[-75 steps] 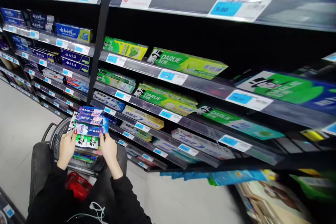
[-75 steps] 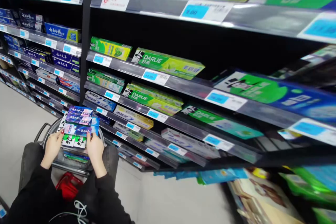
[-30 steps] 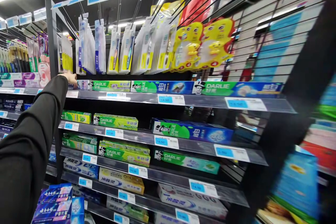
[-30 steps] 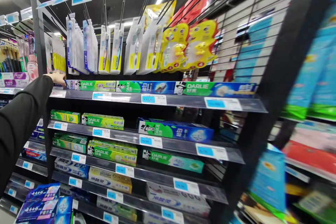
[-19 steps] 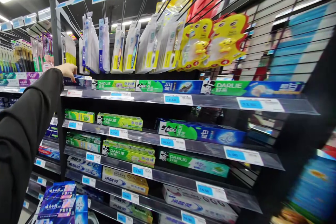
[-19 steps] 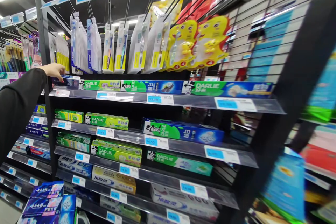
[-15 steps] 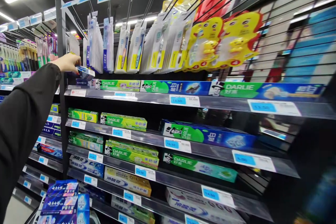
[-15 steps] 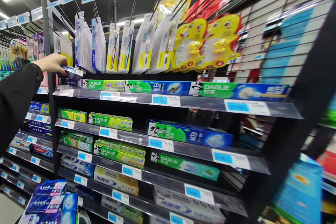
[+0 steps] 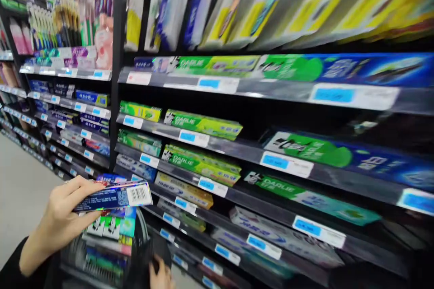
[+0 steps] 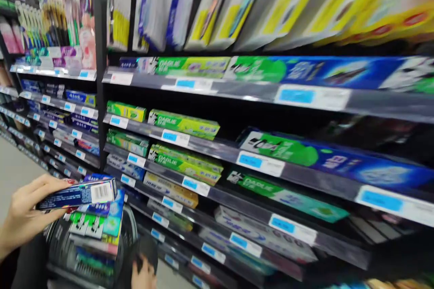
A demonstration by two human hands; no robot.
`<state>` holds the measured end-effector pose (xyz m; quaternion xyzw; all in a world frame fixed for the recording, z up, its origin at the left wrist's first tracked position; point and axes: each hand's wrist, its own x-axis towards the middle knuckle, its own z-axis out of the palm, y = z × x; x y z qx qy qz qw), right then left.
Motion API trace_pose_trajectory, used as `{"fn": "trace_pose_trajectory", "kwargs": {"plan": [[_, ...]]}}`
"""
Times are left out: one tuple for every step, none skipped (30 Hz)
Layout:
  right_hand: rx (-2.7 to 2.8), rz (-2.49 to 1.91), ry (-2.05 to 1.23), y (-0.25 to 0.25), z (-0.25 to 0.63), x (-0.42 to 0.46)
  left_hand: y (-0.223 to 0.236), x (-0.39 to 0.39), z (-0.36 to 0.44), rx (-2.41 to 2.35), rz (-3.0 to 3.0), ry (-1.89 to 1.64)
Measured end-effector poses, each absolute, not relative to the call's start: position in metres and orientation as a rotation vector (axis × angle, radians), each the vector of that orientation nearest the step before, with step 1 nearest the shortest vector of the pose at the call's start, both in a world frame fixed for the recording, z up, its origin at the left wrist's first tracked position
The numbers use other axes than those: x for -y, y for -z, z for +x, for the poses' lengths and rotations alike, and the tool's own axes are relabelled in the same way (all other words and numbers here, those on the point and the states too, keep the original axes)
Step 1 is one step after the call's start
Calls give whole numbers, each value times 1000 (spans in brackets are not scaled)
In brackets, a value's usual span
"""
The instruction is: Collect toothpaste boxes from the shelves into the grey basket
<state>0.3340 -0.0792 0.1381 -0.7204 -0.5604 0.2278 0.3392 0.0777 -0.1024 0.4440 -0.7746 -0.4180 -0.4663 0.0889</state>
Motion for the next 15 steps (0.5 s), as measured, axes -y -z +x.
{"fn": "trace_pose_trajectory", "kwargs": {"plan": [[1385,-1812,-721,-144,334,83,-430,115,77,1346,-2312,1414],[1316,-1693,-827,-155,334,87,-418,125,77,1436,-2323,1428],[1297,-1570,-921,-170,334,92,-409,134,76,1509,-2338,1435],[1297,-1440,-996,-189,333,97,-401,142,75,1567,-2366,1431],[1312,-1303,-1058,-210,331,102,-394,149,74,1606,-2402,1421],[1345,-1163,-1091,-232,329,107,-388,155,74,1634,-2438,1415],[1381,-1038,-1098,-252,326,112,-384,161,73,1651,-2472,1414],[1438,-945,-1104,-271,324,117,-380,167,73,1654,-2505,1413],[1510,-877,-1113,-286,322,121,-377,172,74,1647,-2535,1415],[1587,-827,-1113,-298,320,125,-374,177,74,1629,-2560,1418],[1663,-784,-1104,-306,318,128,-373,182,75,1603,-2576,1420],[1727,-745,-1084,-310,317,131,-371,186,75,1578,-2584,1421],[1771,-708,-1053,-312,316,133,-370,189,75,1551,-2586,1419],[1794,-678,-1020,-312,315,134,-369,192,74,1519,-2584,1418],[1803,-654,-992,-312,314,136,-368,194,73,1481,-2583,1417]]}}
